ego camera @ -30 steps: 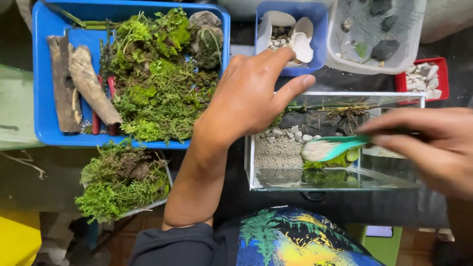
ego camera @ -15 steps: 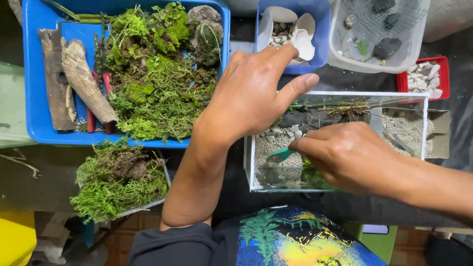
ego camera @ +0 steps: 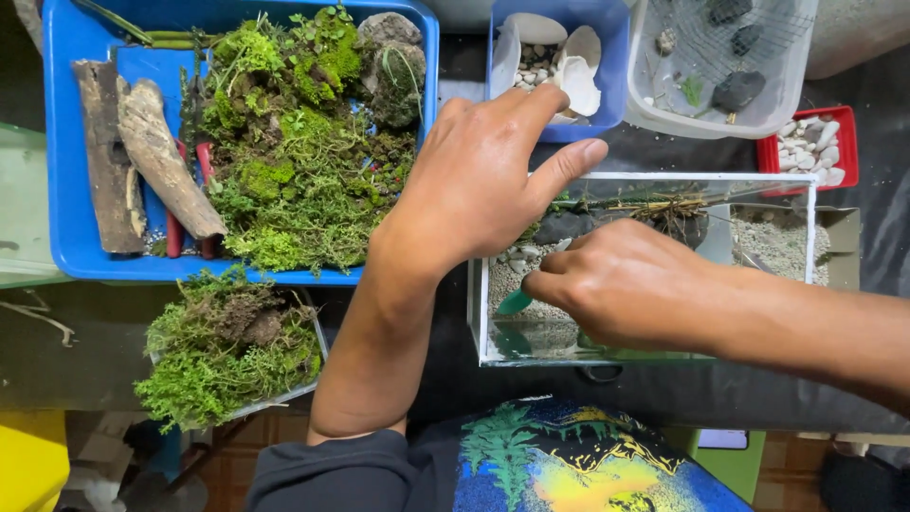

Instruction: Building a small terrarium by arranging stones, moss, and shells inside a glass container using hands and small tools.

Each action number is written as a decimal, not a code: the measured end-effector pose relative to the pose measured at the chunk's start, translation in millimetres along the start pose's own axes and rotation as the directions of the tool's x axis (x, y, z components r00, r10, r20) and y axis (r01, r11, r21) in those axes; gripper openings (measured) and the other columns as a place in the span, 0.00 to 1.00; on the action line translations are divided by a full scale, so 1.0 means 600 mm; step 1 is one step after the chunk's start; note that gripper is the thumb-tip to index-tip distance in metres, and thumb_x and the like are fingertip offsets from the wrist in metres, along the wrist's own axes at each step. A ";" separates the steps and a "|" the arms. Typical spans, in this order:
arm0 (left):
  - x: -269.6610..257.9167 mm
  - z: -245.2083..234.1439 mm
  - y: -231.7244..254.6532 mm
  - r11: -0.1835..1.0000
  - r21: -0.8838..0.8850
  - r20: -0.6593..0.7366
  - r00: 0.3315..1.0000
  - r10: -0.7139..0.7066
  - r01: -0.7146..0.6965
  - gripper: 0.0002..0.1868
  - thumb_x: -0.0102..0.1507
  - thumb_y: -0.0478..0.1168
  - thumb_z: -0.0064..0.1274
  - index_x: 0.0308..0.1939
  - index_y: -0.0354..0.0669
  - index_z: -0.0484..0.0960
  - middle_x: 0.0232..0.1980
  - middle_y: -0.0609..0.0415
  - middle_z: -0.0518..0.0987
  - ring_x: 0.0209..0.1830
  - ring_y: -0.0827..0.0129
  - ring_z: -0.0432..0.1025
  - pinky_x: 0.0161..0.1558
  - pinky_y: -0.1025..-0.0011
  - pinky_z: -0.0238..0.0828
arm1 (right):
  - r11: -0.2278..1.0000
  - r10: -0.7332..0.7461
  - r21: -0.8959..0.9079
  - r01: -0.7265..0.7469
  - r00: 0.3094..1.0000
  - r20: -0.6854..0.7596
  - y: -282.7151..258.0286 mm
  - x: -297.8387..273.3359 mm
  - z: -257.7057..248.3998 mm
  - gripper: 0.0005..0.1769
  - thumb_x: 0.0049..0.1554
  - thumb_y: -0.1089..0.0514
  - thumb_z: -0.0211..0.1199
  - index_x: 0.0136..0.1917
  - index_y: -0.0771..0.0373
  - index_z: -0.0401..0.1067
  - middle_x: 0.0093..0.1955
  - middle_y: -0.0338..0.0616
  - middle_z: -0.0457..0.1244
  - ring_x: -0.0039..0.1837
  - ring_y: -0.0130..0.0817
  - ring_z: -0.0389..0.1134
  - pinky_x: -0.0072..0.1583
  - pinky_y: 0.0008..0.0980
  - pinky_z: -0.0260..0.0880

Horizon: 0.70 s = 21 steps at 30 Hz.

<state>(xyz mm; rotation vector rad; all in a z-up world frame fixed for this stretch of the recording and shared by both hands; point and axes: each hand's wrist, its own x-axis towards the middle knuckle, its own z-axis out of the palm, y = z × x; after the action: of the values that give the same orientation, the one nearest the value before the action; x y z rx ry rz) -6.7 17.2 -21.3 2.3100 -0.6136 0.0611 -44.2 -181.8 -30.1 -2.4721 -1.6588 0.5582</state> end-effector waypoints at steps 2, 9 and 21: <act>0.001 -0.001 0.000 1.000 0.003 0.003 1.000 -0.001 0.001 0.20 0.70 0.58 0.41 0.43 0.44 0.71 0.40 0.50 0.79 0.40 0.43 0.72 0.45 0.50 0.59 | 1.000 0.009 -0.001 -0.009 0.999 0.047 0.003 0.002 -0.002 0.09 0.40 0.65 0.59 0.34 0.55 0.63 0.26 0.39 0.61 0.27 0.52 0.64 0.27 0.53 0.59; -0.001 0.004 -0.005 1.000 0.007 -0.027 1.000 0.011 -0.011 0.20 0.70 0.58 0.43 0.44 0.44 0.71 0.42 0.50 0.80 0.43 0.42 0.73 0.45 0.49 0.59 | 0.994 0.079 -0.085 -0.063 0.978 0.196 0.013 -0.021 -0.016 0.07 0.44 0.63 0.59 0.35 0.52 0.64 0.26 0.36 0.62 0.29 0.48 0.66 0.30 0.52 0.64; 0.003 -0.003 0.005 1.000 -0.022 0.019 1.000 0.001 0.000 0.22 0.71 0.58 0.40 0.49 0.43 0.72 0.45 0.50 0.81 0.44 0.43 0.72 0.49 0.52 0.59 | 0.996 0.091 -0.043 -0.084 0.973 0.211 0.020 -0.028 -0.006 0.06 0.44 0.62 0.58 0.37 0.53 0.67 0.27 0.39 0.65 0.30 0.54 0.68 0.30 0.56 0.63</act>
<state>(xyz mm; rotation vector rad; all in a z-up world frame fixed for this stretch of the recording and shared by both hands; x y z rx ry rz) -6.0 15.8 -17.8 2.2920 -0.6214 0.0325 -38.1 -201.5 -26.1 -2.5999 -1.6479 0.8393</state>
